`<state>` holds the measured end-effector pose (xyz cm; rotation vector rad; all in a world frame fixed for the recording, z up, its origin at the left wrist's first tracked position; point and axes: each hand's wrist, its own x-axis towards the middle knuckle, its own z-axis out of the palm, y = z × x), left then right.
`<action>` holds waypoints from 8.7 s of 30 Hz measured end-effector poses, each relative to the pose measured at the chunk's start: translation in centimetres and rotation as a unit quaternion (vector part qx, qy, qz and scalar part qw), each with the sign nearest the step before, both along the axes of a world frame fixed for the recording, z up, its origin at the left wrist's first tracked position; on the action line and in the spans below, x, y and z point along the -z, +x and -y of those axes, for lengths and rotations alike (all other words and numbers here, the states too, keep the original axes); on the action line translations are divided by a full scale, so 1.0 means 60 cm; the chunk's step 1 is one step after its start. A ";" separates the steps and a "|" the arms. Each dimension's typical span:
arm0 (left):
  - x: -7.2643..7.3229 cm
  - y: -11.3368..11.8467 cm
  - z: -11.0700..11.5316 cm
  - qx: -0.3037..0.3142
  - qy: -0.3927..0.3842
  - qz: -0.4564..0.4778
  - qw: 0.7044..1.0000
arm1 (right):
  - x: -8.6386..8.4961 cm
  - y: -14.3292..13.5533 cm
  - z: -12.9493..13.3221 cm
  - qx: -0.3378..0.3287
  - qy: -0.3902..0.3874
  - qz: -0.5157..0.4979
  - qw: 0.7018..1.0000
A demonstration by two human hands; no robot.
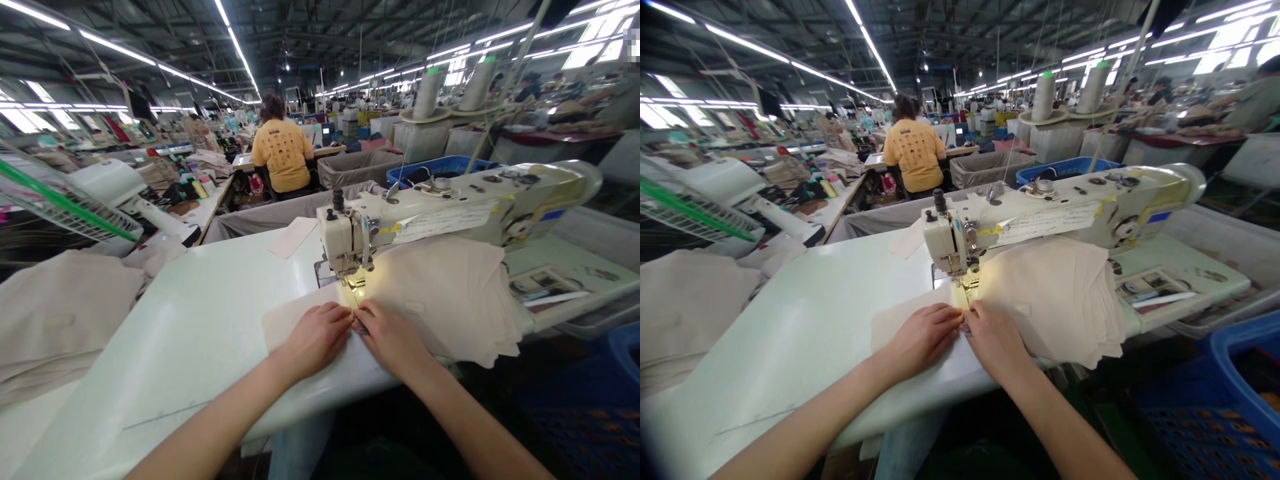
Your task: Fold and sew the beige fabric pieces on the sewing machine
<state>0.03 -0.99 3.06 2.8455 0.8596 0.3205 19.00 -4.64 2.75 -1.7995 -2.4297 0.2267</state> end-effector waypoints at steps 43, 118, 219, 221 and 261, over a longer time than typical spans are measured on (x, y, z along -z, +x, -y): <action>0.023 -0.019 -0.112 -0.025 0.041 0.049 0.998 | -0.009 -0.025 -0.034 0.038 0.011 0.000 0.999; -0.006 -0.115 0.003 -0.414 -0.011 -0.122 0.902 | 0.032 -0.017 -0.033 0.074 -0.130 -0.340 0.928; 0.011 0.005 -0.051 -0.038 0.041 -0.015 0.998 | -0.018 -0.015 -0.033 0.007 -0.004 0.047 0.999; 0.011 0.004 -0.063 -0.040 0.042 -0.011 0.998 | -0.019 -0.018 -0.039 0.013 -0.002 0.049 0.999; 0.009 0.016 0.008 -0.067 0.038 -0.076 0.994 | 0.007 -0.009 0.008 -0.014 -0.007 -0.046 0.999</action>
